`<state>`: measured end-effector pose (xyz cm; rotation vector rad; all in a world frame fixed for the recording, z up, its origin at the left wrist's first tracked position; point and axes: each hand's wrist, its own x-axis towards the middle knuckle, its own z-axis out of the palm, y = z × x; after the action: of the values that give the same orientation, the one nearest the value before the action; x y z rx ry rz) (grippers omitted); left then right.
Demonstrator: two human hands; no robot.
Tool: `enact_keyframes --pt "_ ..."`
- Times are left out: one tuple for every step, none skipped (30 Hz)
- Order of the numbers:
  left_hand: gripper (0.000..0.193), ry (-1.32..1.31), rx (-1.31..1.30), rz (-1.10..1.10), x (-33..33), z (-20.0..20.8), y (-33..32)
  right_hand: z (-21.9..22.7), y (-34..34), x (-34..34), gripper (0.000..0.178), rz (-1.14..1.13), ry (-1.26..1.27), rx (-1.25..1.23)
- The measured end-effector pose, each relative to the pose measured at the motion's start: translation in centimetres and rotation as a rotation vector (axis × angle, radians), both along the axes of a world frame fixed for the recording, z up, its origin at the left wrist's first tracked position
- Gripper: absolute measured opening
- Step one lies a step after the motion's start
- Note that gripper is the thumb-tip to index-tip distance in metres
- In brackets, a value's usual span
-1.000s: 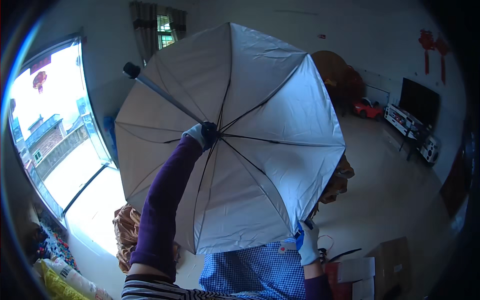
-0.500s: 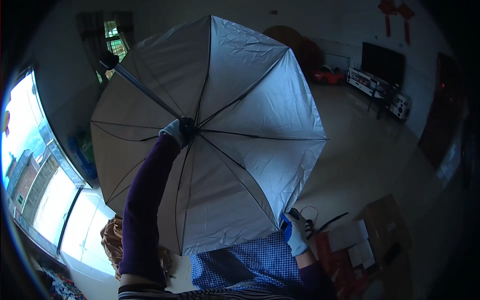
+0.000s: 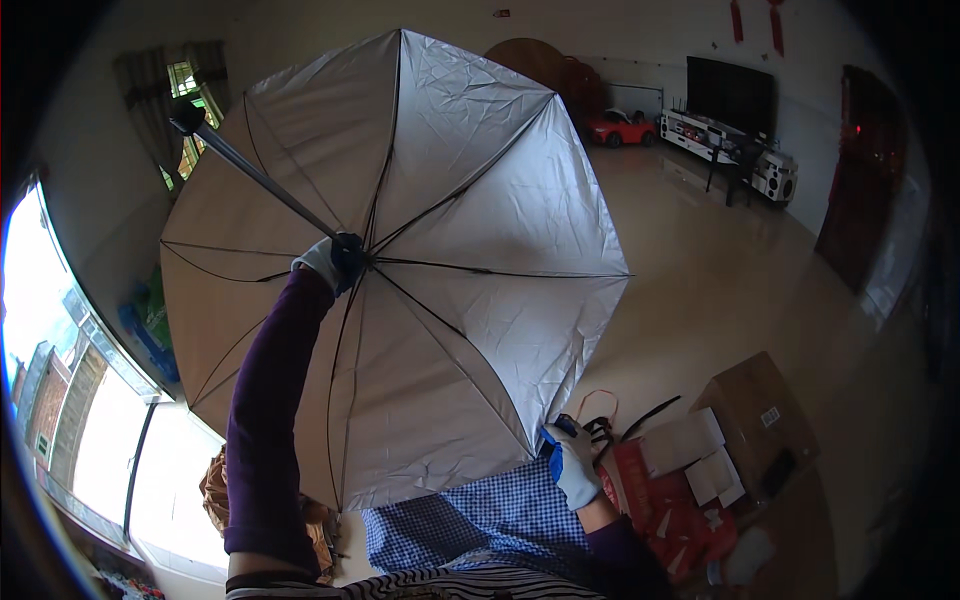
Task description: Attaching canopy fabric to umbrella frames using an assembly tool and inspecting the finished products.
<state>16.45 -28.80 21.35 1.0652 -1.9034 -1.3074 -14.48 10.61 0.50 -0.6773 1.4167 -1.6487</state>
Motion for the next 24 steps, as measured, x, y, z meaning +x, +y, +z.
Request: enact_keyframes --pt "0.019 0.002 0.007 0.002 -0.1 0.2 0.1 0.1 -0.2 0.1 0.012 0.014 0.008 0.028" --pt "0.016 -0.24 -0.358 0.005 0.2 0.4 0.3 0.0 -0.5 0.3 0.012 0.025 0.012 0.034" --pt "0.015 -0.487 -0.717 0.02 0.7 0.8 1.1 -0.3 -0.8 0.5 0.012 0.032 0.074 0.003" --pt "0.015 -0.741 -1.07 0.049 0.9 1.1 2.0 -0.8 -1.1 0.3 0.012 0.051 0.143 -0.035" --pt "0.017 -0.761 -0.986 0.088 -0.1 1.3 2.4 -1.4 -1.6 0.1 0.013 0.078 0.213 -0.077" --pt "0.021 -0.78 -0.904 0.134 -2.0 2.1 2.5 -3.1 -1.8 -0.5 0.013 0.126 0.229 -0.088" --pt "0.019 -0.78 -0.909 0.124 -2.8 1.5 0.3 -5.5 -1.7 -1.2 0.01 0.131 -0.031 -0.147" --pt "0.018 -0.776 -0.913 0.089 -4.8 2.3 0.6 -6.4 -1.9 -1.2 0.012 0.116 -0.301 -0.181" --pt "0.018 -0.764 -0.879 0.142 -5.7 3.0 1.4 -7.4 -2.6 -1.1 0.012 0.156 -0.294 -0.18" --pt "0.015 -0.442 -0.422 0.05 -5.5 3.4 -0.3 -7.4 -3.6 -0.7 0.012 0.13 -0.287 -0.149" --pt "0.013 -0.094 0.035 -0.042 -4.8 2.2 -2.0 -7.7 -3.3 -1.1 0.012 0.102 -0.275 -0.103" --pt "0.013 -0.082 0.031 -0.013 -3.7 1.0 -3.8 -7.7 -3.2 -1.5 0.013 0.069 -0.262 -0.066" --pt "0.013 -0.022 -0.006 -0.048 -1.7 -0.1 -5.6 -7.7 -3.7 -1.3 0.013 0.107 -0.255 -0.079" --pt "0.013 0.036 -0.045 -0.085 0.4 -1.0 -7.2 -7.9 -4.3 -1.2 0.014 0.116 -0.238 -0.09" --pt "0.014 0.087 -0.073 -0.152 0.7 -1.8 -8.2 -8.4 -4.5 -1.2 0.015 0.094 -0.228 -0.094" --pt "0.014 0.086 -0.07 -0.165 -0.7 -1.6 -7.7 -9.0 -4.3 -1.5 0.016 0.053 -0.22 -0.09" --pt "0.01 -0.253 -0.405 -0.147 -2.7 -0.7 -5.9 -9.4 -3.8 -2.0 0.016 0.037 -0.22 -0.08" --pt "0.007 -0.596 -0.738 -0.112 -4.2 0.4 -3.4 -9.5 -3.3 -2.4 0.017 0.03 -0.193 -0.109" --pt "0.004 -0.942 -1.064 -0.079 -5.9 0.8 -1.7 -9.6 -2.6 -2.9 0.018 0.02 -0.168 -0.134" --pt "0.004 -0.969 -1.092 -0.134 -6.8 0.6 -1.0 -9.5 -1.7 -2.7 0.019 0.025 -0.144 -0.156" --pt "0.004 -0.995 -1.115 -0.193 -7.9 0.3 -1.5 -9.0 -1.0 -2.3 0.019 0.036 -0.148 -0.133" --pt "0.004 -0.536 -0.823 -0.3 -4.2 -2.2 -6.1 -6.9 -2.0 -1.7 0.019 0.09 -0.152 -0.167" --pt "0.006 -0.06 -0.551 -0.413 -1.4 -3.3 -8.0 -5.5 -2.6 -1.2 0.019 0.106 -0.172 -0.2" --pt "0.006 -0.061 -0.556 -0.348 2.3 -4.3 -9.6 -4.9 -3.0 -0.8 0.019 0.127 -0.19 -0.23"
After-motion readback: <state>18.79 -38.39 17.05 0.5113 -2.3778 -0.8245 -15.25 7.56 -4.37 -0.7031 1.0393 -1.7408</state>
